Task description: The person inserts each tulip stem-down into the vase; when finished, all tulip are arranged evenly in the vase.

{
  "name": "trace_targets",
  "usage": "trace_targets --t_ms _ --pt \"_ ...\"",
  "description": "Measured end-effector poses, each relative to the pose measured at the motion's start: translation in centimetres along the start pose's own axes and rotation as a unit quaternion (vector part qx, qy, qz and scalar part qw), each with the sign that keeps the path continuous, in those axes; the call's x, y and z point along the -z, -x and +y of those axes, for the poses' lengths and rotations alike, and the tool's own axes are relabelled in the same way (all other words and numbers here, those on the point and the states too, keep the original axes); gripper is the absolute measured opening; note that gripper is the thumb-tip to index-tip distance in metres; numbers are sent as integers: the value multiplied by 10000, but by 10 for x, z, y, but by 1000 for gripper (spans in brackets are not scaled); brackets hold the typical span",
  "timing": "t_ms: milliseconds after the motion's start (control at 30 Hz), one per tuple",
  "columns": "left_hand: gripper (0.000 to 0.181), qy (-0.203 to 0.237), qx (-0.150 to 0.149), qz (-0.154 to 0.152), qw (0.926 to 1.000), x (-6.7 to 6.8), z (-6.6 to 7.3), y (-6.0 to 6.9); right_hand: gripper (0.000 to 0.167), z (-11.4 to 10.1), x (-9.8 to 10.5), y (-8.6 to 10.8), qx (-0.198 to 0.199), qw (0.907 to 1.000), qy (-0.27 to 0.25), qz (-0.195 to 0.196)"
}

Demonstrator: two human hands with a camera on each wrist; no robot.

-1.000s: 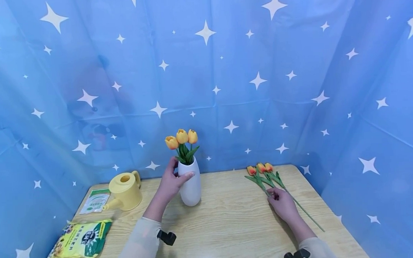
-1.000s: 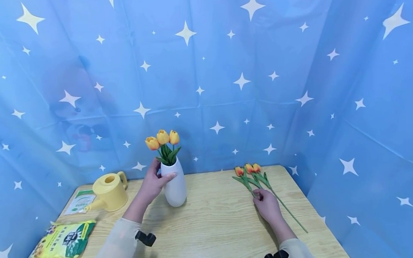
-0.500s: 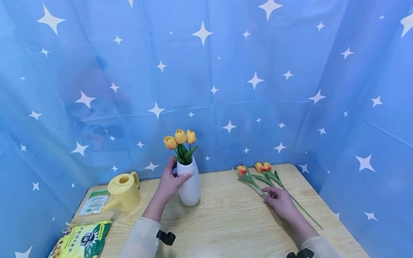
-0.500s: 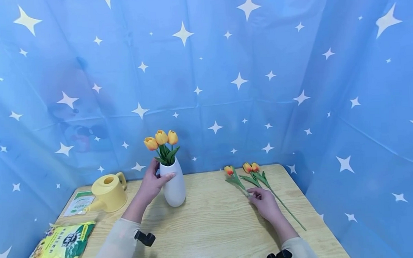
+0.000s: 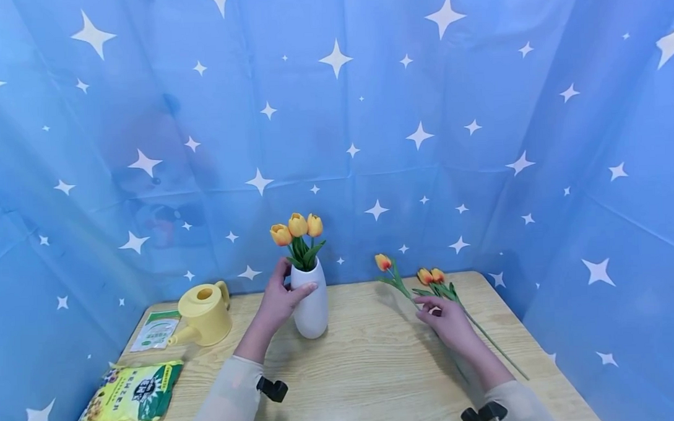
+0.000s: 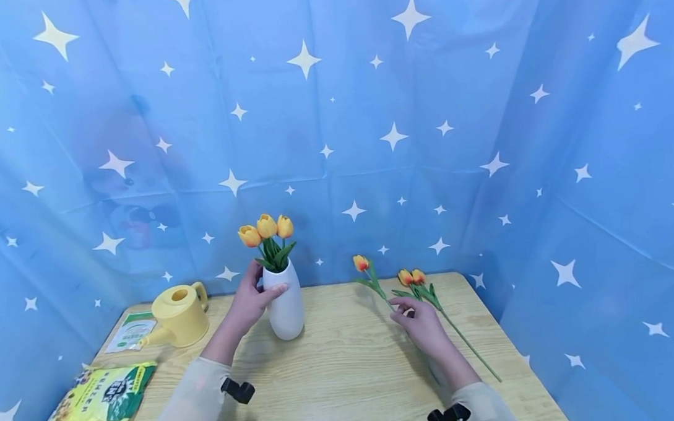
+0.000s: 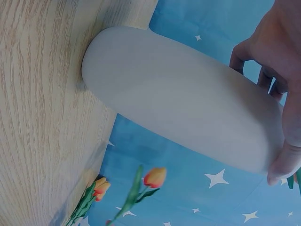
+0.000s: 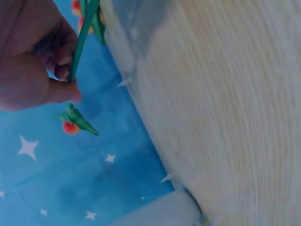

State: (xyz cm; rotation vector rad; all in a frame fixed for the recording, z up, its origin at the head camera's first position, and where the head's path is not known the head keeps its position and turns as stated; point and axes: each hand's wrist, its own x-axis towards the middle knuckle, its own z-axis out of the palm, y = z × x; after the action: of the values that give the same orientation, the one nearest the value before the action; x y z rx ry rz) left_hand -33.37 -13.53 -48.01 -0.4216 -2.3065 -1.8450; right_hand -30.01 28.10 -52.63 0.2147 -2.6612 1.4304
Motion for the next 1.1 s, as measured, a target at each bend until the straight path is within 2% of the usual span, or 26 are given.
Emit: trace_targets --t_ms 233,467,700,933,1100 --pt "65 62 -15 -16 10000 0 -1 0 34 -13 -6 -2 -122 9970 -765 -40" --pt "66 31 17 -8 10000 0 0 1 29 -22 -13 -3 -280 9860 -1644 74" --pt "65 -1 10 5 10000 0 0 1 27 -35 -20 -2 -359 9796 -1964 240" --pt "66 52 62 -8 10000 0 1 1 19 -38 -27 -4 21 9708 -2382 294" --pt "66 39 54 -11 10000 0 1 1 21 -40 -32 -6 270 9618 -2707 307"
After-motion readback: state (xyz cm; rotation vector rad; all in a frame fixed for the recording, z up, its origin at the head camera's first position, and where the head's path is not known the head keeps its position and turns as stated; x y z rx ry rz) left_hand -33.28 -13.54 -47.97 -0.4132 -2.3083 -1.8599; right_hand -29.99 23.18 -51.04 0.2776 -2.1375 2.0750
